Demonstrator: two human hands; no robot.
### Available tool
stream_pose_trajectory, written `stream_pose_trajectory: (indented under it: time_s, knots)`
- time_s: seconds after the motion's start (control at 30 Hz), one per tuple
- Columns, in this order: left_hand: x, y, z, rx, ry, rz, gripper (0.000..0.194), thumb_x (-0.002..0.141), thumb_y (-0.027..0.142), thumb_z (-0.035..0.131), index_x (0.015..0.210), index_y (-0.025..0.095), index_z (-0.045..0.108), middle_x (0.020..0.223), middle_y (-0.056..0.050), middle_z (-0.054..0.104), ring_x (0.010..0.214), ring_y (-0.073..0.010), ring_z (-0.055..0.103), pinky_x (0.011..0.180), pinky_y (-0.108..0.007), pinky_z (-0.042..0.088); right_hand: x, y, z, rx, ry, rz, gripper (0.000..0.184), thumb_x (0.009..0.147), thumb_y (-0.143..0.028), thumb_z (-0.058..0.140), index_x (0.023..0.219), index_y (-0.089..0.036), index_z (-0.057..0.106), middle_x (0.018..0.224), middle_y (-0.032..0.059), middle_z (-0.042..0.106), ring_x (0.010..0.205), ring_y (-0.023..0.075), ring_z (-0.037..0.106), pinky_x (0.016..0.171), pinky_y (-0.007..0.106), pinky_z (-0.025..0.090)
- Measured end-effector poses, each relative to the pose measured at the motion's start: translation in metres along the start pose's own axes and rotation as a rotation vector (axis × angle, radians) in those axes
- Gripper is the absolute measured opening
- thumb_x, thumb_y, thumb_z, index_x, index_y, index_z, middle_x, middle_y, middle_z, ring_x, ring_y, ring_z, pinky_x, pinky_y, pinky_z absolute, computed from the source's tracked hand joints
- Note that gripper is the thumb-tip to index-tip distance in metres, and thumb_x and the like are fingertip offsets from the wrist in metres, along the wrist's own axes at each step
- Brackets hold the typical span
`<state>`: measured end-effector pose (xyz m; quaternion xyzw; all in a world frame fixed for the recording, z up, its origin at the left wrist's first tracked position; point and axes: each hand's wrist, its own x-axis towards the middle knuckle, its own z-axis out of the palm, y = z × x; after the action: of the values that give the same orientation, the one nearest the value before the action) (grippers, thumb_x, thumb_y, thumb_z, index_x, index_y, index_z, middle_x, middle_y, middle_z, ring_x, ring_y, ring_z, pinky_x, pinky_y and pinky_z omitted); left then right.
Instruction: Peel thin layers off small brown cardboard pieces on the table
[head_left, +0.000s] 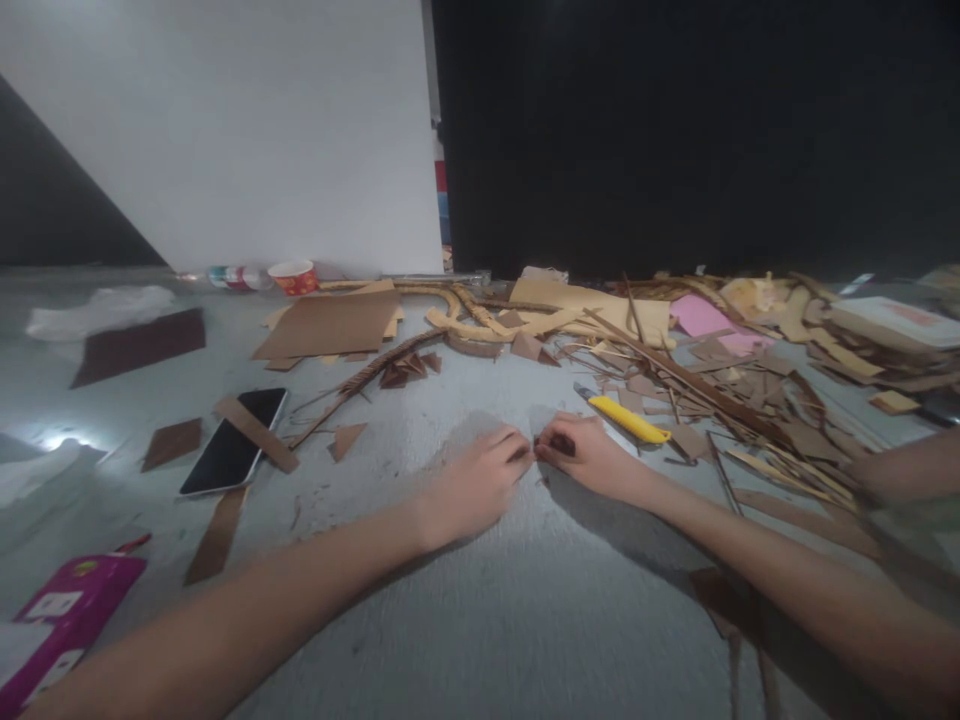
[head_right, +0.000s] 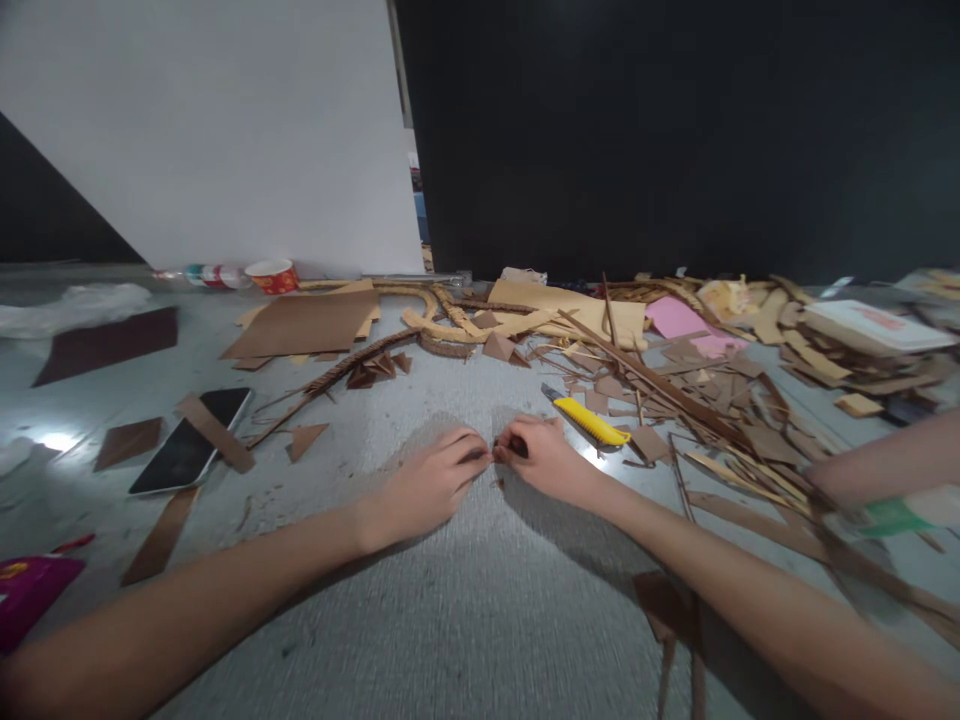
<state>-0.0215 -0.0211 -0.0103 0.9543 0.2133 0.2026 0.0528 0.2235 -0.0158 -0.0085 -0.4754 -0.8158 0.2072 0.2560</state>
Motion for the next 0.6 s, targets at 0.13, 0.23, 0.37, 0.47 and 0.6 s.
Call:
stream_pose_trajectory:
  time_s: [0.13,0.23,0.37,0.47,0.6]
  knots:
    - [0.000,0.000,-0.001,-0.006,0.004,0.007,0.030,0.104,0.007,0.052,0.124,0.016,0.072,0.118,-0.012,0.068,0.122,-0.0270,0.060,0.110,-0.045,0.055,0.000,-0.005,-0.001,0.004,-0.035,0.055,0.014,0.099,-0.021,0.071,0.085,-0.020,0.072,0.086,0.0031,0.072,0.077,0.0178,0.063,0.072,0.031,0.039]
    - [0.001,0.000,-0.001,-0.008,-0.002,0.010,0.028,0.105,0.007,0.051,0.121,0.014,0.072,0.119,-0.012,0.067,0.122,-0.0265,0.060,0.110,-0.043,0.055,0.000,-0.005,0.000,0.000,-0.021,0.066,0.014,0.099,-0.022,0.070,0.085,-0.021,0.072,0.086,0.0041,0.073,0.078,0.0191,0.063,0.073,0.033,0.039]
    - [0.000,-0.001,0.000,-0.018,-0.007,-0.011,0.029,0.104,0.006,0.050,0.123,0.015,0.071,0.120,-0.012,0.067,0.122,-0.0263,0.060,0.110,-0.043,0.056,0.000,-0.004,0.002,-0.016,-0.020,0.088,0.014,0.098,-0.022,0.070,0.084,-0.021,0.072,0.085,0.0042,0.073,0.079,0.0201,0.064,0.074,0.034,0.039]
    - [0.000,-0.001,-0.001,-0.023,0.001,-0.012,0.030,0.104,0.005,0.050,0.123,0.014,0.071,0.120,-0.012,0.067,0.122,-0.0262,0.060,0.110,-0.042,0.056,-0.001,-0.004,0.004,-0.033,0.002,0.086,0.013,0.097,-0.022,0.070,0.084,-0.021,0.072,0.084,0.0044,0.073,0.079,0.0204,0.064,0.073,0.034,0.037]
    - [0.001,0.001,-0.003,-0.011,-0.003,0.005,0.029,0.102,0.005,0.051,0.120,0.014,0.071,0.120,-0.013,0.067,0.121,-0.0269,0.061,0.110,-0.044,0.056,-0.004,-0.005,0.011,-0.070,0.070,0.085,0.013,0.096,-0.022,0.069,0.083,-0.021,0.072,0.083,0.0044,0.072,0.079,0.0206,0.064,0.074,0.035,0.035]
